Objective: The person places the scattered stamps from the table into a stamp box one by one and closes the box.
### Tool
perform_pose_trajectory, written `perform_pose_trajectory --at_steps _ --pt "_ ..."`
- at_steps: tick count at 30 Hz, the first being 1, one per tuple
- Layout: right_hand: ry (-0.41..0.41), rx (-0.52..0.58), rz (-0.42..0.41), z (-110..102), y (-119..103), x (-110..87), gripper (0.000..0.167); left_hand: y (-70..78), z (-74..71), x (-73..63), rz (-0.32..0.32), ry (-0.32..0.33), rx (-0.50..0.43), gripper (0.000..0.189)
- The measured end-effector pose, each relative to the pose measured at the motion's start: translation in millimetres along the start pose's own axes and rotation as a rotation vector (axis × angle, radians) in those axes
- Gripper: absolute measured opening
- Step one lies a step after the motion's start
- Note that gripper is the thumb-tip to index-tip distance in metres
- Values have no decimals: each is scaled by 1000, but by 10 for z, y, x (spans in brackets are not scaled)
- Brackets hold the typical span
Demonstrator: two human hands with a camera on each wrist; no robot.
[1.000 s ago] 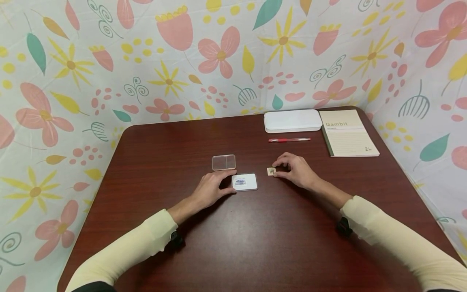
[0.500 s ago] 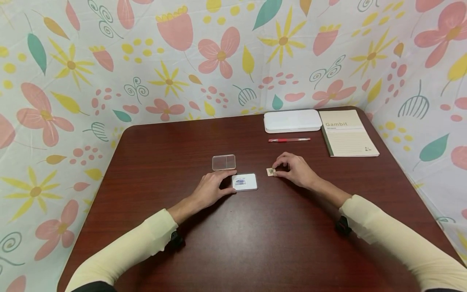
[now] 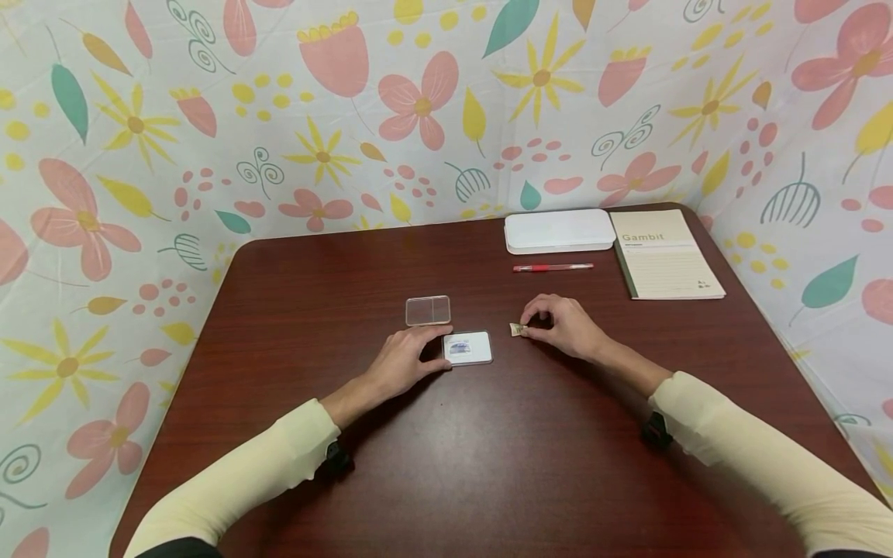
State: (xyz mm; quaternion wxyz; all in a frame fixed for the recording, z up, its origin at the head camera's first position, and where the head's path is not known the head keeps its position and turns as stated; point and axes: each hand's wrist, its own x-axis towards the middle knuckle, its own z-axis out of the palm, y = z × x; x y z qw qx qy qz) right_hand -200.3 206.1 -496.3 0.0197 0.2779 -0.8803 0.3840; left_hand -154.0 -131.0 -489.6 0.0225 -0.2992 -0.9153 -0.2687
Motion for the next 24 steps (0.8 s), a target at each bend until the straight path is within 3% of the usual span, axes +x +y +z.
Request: perform_pose_trajectory --at_steps 24 --pt "-56 75 59 1 -5 28 25 15 -12 0 -8 -14 13 59"
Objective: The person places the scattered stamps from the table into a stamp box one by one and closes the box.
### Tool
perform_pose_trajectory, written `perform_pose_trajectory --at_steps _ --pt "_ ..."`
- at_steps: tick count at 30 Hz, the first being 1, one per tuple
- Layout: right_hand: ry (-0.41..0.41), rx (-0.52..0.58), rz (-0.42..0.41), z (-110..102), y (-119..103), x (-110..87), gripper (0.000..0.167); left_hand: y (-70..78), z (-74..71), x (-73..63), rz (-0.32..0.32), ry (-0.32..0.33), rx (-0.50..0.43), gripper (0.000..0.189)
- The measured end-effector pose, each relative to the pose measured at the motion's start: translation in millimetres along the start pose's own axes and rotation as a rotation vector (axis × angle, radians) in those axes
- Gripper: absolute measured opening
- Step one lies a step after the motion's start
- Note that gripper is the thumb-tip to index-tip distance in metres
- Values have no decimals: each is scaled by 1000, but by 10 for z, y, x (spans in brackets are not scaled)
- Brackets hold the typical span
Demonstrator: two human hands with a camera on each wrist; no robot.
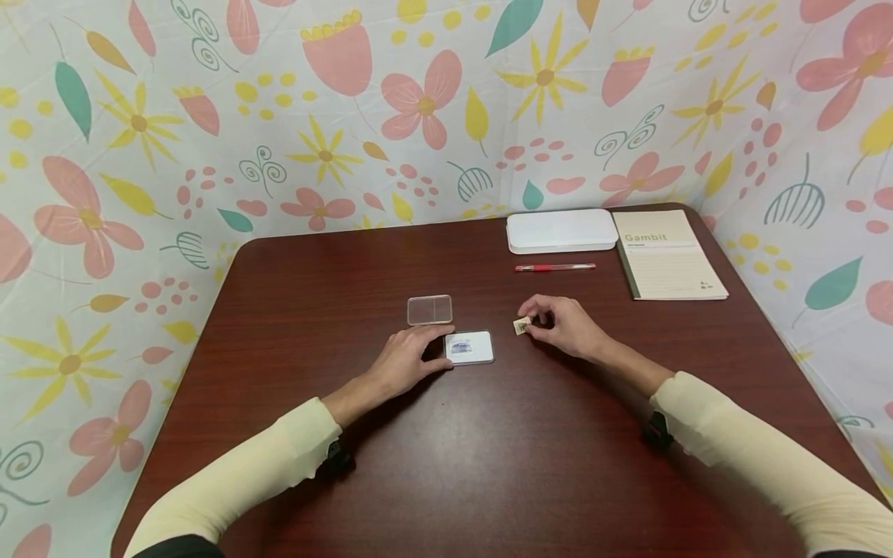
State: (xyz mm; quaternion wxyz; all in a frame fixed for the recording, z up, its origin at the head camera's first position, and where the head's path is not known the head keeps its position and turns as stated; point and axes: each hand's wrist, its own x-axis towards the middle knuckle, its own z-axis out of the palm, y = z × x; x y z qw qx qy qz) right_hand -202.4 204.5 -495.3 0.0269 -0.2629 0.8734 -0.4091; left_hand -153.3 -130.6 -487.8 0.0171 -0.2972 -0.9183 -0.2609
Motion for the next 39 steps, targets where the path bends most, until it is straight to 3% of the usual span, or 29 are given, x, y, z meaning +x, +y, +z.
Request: perform_pose_trajectory --at_steps 15,29,39 --pt "19 -46 -13 -18 -87 24 13 -13 8 10 7 0 15 58" --pt "28 -30 -37 36 -262 66 12 -2 5 17 -5 -9 14 59" --pt "-16 -50 -34 69 -335 98 18 0 -2 12 -9 -15 21 59"
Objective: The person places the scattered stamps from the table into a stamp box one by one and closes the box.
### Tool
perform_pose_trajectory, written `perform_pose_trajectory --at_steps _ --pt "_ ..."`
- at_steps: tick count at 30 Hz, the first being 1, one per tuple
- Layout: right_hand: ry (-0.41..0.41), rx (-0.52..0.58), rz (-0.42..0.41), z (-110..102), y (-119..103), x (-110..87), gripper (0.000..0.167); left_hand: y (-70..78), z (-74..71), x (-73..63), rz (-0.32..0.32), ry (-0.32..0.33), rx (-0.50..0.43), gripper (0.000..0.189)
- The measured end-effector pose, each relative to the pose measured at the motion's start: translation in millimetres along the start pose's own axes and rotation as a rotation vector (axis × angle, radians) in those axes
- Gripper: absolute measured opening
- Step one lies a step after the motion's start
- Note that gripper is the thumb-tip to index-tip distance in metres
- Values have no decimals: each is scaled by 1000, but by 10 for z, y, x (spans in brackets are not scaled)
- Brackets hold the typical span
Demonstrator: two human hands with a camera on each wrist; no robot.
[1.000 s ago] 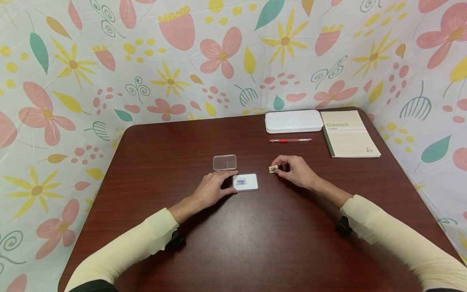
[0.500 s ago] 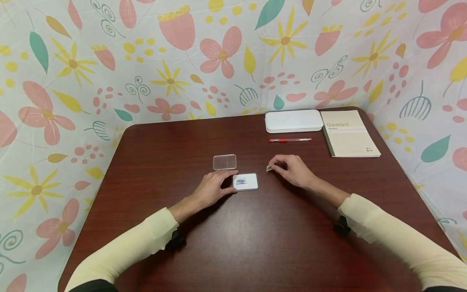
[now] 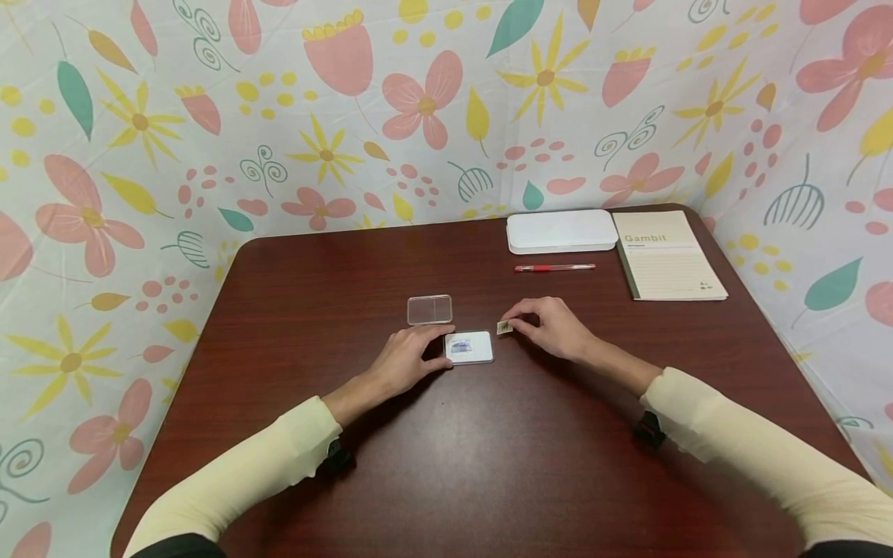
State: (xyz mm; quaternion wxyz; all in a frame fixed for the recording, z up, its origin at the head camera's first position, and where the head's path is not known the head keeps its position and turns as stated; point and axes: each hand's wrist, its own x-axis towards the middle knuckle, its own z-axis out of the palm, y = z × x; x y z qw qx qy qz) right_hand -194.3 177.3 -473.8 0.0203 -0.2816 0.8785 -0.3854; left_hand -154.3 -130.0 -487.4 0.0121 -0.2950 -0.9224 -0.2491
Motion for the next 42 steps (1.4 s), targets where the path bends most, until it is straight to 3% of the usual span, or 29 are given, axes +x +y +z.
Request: perform_pose_trajectory --at_steps 9,30,42 --pt "-24 18 20 40 -113 62 10 -1 2 7 -5 -8 -1 59" --pt "-117 106 43 131 -203 89 11 18 -26 7 -2 -14 -4 59" --pt "-94 50 33 206 -201 90 11 13 -25 10 -10 -27 -14 58"
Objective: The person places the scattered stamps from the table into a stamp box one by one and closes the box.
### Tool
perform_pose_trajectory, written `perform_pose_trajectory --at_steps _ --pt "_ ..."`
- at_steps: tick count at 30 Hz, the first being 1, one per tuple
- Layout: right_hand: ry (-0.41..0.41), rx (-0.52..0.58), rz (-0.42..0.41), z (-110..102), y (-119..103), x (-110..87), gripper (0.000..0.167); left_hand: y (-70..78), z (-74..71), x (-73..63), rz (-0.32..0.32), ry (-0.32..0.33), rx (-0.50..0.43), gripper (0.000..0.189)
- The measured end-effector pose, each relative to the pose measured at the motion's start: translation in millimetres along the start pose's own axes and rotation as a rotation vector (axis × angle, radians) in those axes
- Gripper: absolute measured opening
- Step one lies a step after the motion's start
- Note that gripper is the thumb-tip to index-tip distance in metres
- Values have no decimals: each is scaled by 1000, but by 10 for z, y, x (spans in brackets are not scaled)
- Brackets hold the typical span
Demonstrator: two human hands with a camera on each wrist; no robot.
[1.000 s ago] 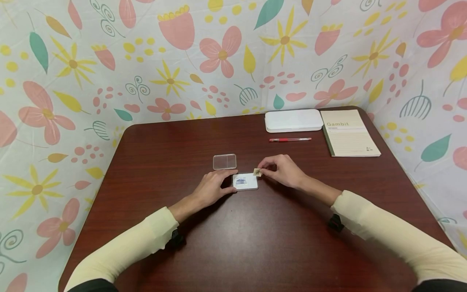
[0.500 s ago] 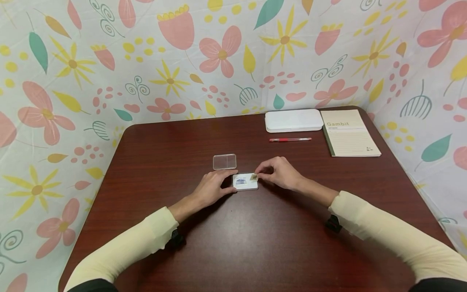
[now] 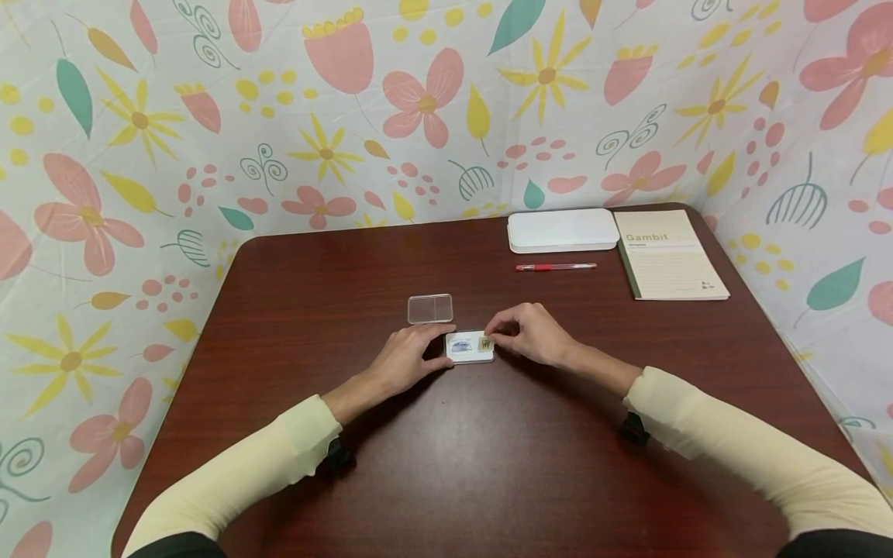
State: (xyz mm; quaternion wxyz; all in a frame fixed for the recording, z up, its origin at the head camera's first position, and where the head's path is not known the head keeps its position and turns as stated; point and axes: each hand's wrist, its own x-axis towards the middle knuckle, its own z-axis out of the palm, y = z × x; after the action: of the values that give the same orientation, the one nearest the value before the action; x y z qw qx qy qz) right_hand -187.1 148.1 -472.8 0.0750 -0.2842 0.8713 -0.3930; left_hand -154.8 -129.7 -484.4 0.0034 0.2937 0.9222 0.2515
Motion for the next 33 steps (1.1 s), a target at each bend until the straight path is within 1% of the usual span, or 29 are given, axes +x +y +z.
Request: perform_pose_trajectory --at_steps 5,10,20,33 --pt "24 -33 17 43 -1 14 9 -10 8 3 5 1 1 57" --pt "58 -57 11 84 8 12 10 -14 11 7 5 -4 10 58" --pt "101 -62 -5 148 2 17 11 -14 8 -3 9 -1 14 59" --pt "115 -94 -15 181 28 23 11 -18 12 3 8 4 15 57"
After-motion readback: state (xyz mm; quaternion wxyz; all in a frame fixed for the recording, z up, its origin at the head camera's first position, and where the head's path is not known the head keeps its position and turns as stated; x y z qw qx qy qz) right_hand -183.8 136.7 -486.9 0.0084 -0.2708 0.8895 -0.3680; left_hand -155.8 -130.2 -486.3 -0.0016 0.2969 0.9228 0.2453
